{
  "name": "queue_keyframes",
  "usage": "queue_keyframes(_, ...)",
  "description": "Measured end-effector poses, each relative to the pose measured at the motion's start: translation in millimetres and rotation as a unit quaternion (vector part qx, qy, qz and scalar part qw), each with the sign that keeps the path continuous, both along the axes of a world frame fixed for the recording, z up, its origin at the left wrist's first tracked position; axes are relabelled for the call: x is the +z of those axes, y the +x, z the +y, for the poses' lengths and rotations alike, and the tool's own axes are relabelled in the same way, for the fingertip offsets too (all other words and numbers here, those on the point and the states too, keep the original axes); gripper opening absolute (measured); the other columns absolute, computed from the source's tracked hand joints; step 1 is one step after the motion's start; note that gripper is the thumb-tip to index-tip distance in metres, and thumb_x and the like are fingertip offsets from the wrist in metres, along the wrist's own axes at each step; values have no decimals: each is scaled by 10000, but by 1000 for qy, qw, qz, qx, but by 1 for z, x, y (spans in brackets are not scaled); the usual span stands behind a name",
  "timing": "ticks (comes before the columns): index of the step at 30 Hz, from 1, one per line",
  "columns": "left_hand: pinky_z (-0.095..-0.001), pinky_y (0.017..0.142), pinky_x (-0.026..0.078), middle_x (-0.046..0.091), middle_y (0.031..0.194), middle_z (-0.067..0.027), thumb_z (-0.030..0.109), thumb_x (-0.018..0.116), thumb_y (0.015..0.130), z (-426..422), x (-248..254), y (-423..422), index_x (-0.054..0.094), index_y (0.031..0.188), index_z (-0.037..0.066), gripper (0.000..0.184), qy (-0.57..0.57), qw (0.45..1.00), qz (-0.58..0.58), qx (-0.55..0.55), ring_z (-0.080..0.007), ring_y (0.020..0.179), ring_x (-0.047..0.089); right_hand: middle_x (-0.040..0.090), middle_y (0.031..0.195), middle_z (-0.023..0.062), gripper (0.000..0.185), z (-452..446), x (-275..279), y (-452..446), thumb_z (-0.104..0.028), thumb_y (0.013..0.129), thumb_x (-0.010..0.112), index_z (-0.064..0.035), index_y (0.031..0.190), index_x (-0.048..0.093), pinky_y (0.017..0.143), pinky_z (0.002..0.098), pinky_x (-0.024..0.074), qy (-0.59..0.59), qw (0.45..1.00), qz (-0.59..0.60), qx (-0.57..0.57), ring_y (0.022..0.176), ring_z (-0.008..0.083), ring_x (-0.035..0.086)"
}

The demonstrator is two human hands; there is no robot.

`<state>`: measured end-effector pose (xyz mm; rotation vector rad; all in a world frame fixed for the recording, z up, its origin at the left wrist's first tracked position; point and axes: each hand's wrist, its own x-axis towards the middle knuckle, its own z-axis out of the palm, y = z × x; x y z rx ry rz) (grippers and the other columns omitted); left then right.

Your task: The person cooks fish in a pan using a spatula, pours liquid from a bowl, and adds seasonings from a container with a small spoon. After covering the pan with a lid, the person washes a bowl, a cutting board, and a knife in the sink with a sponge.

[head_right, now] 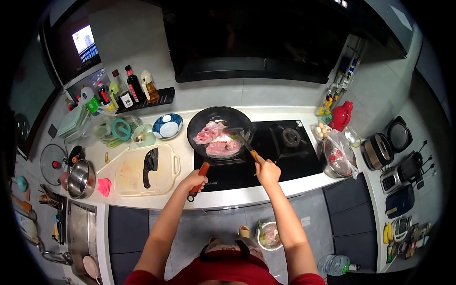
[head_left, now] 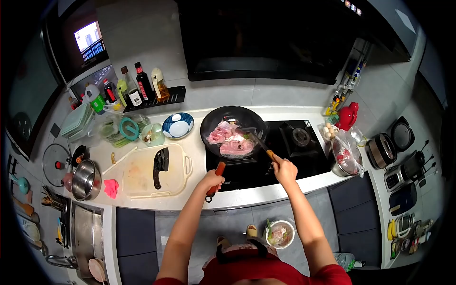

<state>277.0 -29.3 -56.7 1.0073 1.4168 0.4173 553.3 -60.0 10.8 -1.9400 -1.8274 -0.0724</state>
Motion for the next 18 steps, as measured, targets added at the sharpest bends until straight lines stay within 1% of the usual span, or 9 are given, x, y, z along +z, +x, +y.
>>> queue_keyframes(3, -291, 400, 415, 485, 599, -37, 46, 568, 727, 0, -8, 6, 447, 830, 49, 159, -2, 1000, -22, 5, -139, 468, 484, 599, 688, 106, 295, -35, 27, 5, -189, 727, 637, -182, 1022, 646, 575, 376, 469, 23, 999, 37, 5, 631, 286, 593)
queue_keyframes(4, -294, 401, 421, 486, 598, -36, 47, 570, 725, -1, -9, 8, 447, 851, 47, 177, 1, 1000, -21, 6, -140, 467, 488, 599, 668, 100, 294, -45, 39, 4, -175, 717, 641, -171, 1010, 652, 573, 368, 469, 11, 999, 44, 5, 622, 276, 594)
queue_keyframes(5, -295, 402, 423, 486, 599, -35, 46, 570, 725, -2, -9, 10, 443, 865, 45, 189, 2, 1000, -21, 7, -141, 467, 488, 596, 649, 95, 276, -55, 51, 3, -172, 711, 644, -170, 987, 663, 571, 364, 470, 7, 999, 38, 5, 615, 268, 596)
queue_keyframes(7, -298, 403, 428, 486, 599, -34, 44, 569, 723, -5, -1, 13, 437, 891, 43, 213, 4, 1000, -23, 9, -142, 466, 489, 598, 646, 84, 251, -64, 57, 2, -179, 698, 650, -170, 947, 677, 561, 362, 471, -9, 1000, 8, 16, 601, 263, 594)
queue_keyframes(10, -298, 402, 429, 486, 601, -33, 38, 566, 720, -6, 0, 15, 424, 929, 42, 253, 10, 1000, -23, 12, -139, 464, 489, 591, 623, 77, 214, -63, 46, -12, -175, 672, 652, -181, 882, 690, 525, 364, 464, -6, 998, -50, 36, 572, 252, 587)
queue_keyframes(11, -297, 402, 429, 486, 601, -33, 36, 566, 719, -6, 0, 15, 422, 937, 42, 261, 9, 1000, -26, 10, -137, 464, 489, 574, 614, 90, 218, -59, 37, -16, -166, 685, 631, -158, 897, 680, 496, 373, 458, 10, 997, -49, 52, 547, 255, 580)
queue_keyframes(13, -296, 402, 430, 485, 602, -33, 32, 564, 718, -5, 0, 14, 417, 951, 42, 276, 5, 999, -32, 7, -134, 463, 488, 580, 630, 94, 233, -47, 19, -22, -167, 692, 627, -157, 920, 673, 495, 376, 459, 15, 997, -58, 40, 546, 255, 580)
queue_keyframes(17, -314, 421, 453, 507, 629, -48, 45, 581, 714, -4, -7, 13, 438, 974, 21, 297, 4, 1000, -26, 11, -148, 480, 510, 585, 649, 95, 239, -43, 18, -17, -171, 706, 626, -158, 941, 666, 502, 384, 462, 8, 999, -49, 22, 560, 264, 586)
queue_keyframes(18, -313, 424, 455, 508, 632, -48, 45, 583, 714, -4, -7, 13, 439, 974, 21, 299, 2, 1000, -27, 12, -148, 482, 511, 580, 635, 94, 244, -47, 23, -14, -181, 708, 632, -162, 949, 665, 509, 389, 462, 15, 1000, -21, 17, 571, 271, 588)
